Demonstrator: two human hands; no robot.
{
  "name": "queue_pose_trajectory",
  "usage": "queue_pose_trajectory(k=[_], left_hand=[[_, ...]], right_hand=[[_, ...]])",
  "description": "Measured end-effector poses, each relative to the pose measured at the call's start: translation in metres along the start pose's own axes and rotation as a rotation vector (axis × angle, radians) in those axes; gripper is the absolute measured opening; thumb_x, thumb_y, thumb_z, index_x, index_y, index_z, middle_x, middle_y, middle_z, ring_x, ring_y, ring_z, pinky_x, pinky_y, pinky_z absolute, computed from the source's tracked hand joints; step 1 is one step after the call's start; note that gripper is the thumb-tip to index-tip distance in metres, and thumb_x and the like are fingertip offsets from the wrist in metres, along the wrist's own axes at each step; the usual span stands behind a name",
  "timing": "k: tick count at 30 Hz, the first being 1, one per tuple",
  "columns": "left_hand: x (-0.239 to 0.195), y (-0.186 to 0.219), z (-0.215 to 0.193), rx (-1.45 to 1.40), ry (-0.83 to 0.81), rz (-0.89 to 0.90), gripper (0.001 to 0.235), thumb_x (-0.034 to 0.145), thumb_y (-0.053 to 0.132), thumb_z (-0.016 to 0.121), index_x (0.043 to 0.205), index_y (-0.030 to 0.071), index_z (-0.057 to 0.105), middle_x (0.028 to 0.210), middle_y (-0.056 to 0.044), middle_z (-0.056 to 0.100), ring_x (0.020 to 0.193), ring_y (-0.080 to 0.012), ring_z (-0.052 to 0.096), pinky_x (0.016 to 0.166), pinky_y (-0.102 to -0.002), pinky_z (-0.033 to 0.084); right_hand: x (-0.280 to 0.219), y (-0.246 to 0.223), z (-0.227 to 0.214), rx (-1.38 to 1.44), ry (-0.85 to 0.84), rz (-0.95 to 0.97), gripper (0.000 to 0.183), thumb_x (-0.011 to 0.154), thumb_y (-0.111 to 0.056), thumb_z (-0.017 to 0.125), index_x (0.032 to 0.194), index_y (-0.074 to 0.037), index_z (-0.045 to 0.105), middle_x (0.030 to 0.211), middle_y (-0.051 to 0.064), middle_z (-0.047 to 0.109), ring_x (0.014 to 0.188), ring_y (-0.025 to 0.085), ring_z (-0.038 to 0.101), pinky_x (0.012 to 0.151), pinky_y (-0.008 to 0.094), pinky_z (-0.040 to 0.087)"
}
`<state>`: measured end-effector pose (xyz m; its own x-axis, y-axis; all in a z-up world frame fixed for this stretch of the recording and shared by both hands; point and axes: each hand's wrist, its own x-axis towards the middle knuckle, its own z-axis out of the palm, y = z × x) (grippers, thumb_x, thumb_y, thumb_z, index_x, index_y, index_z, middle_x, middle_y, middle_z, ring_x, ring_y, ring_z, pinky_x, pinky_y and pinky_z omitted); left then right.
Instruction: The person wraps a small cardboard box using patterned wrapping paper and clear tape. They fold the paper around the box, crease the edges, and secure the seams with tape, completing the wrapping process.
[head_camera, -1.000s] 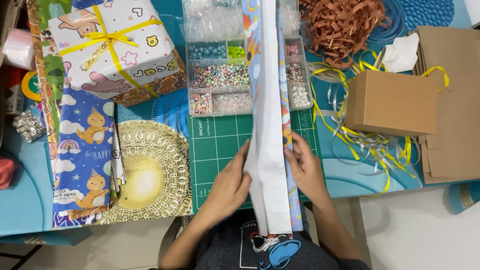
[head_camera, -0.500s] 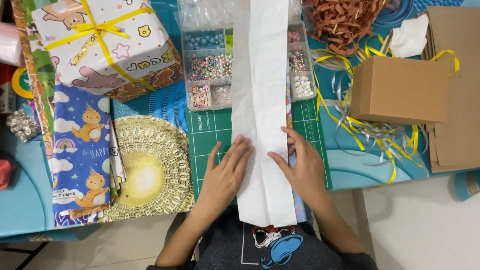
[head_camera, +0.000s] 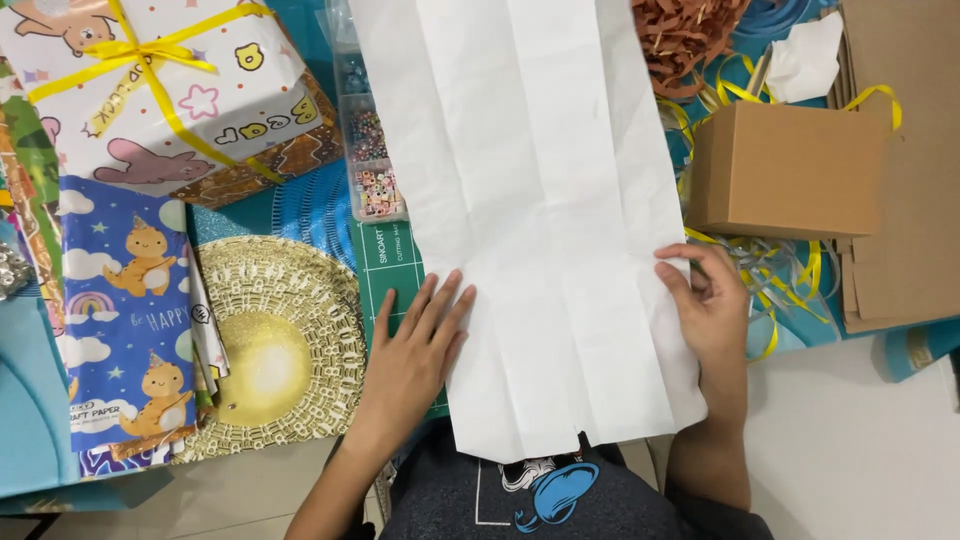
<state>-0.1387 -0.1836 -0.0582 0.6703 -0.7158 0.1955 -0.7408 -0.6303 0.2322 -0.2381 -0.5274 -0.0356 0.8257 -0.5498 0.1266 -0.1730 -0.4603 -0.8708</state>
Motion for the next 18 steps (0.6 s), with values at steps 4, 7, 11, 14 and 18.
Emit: queue_pose_trajectory(k=[4, 7, 11, 14, 18], left_hand=[[-0.006, -0.008, -0.013, -0.015, -0.018, 0.036, 0.057, 0.105, 0.022, 0.045, 0.161, 0.026, 0.036, 0.168, -0.003, 0.035, 0.154, -0.0248, 0.032, 0.124, -0.057, 0.020], [-0.010, -0.016, -0.033, -0.150, -0.088, 0.232, 0.091, 0.075, -0.020, 0.045, 0.161, 0.008, 0.033, 0.168, -0.010, 0.034, 0.157, -0.0312, 0.027, 0.128, -0.056, 0.016], [-0.018, -0.015, -0.042, -0.337, -0.259, 0.294, 0.096, 0.080, 0.022, 0.070, 0.163, 0.008, 0.022, 0.171, -0.017, 0.017, 0.158, -0.0377, 0.011, 0.126, -0.054, 0.010], [-0.022, -0.010, -0.030, -0.120, -0.202, 0.304, 0.129, 0.069, 0.061, 0.087, 0.167, 0.017, 0.015, 0.172, -0.015, 0.012, 0.159, -0.0350, 0.008, 0.126, -0.054, 0.007], [-0.018, 0.001, -0.013, -0.075, -0.098, 0.239, 0.116, 0.068, 0.043, 0.079, 0.165, 0.017, 0.022, 0.156, -0.017, 0.041, 0.149, -0.0391, 0.031, 0.127, -0.052, 0.017]], right_hand=[[0.001, 0.014, 0.012, -0.137, 0.017, -0.006, 0.012, 0.100, -0.009, 0.076, 0.111, -0.013, 0.077, 0.108, 0.002, 0.061, 0.082, 0.020, 0.072, 0.066, 0.025, 0.059], [0.000, 0.003, 0.014, -0.216, -0.022, -0.051, 0.011, 0.102, -0.012, 0.071, 0.112, -0.012, 0.075, 0.114, 0.003, 0.064, 0.072, 0.009, 0.041, 0.066, 0.021, 0.038], [-0.001, -0.002, 0.014, -0.181, -0.051, -0.021, 0.022, 0.105, -0.011, 0.063, 0.123, -0.015, 0.076, 0.105, 0.000, 0.057, 0.069, 0.008, 0.037, 0.065, 0.020, 0.033], [0.000, -0.016, 0.010, -0.085, -0.071, 0.053, 0.028, 0.106, -0.007, 0.055, 0.126, -0.012, 0.074, 0.112, 0.001, 0.060, 0.085, 0.008, 0.047, 0.070, 0.018, 0.035], [0.007, -0.042, -0.001, 0.048, -0.230, 0.293, 0.043, 0.101, -0.006, 0.044, 0.134, -0.012, 0.071, 0.123, 0.004, 0.062, 0.123, 0.015, 0.055, 0.108, 0.023, 0.033]])
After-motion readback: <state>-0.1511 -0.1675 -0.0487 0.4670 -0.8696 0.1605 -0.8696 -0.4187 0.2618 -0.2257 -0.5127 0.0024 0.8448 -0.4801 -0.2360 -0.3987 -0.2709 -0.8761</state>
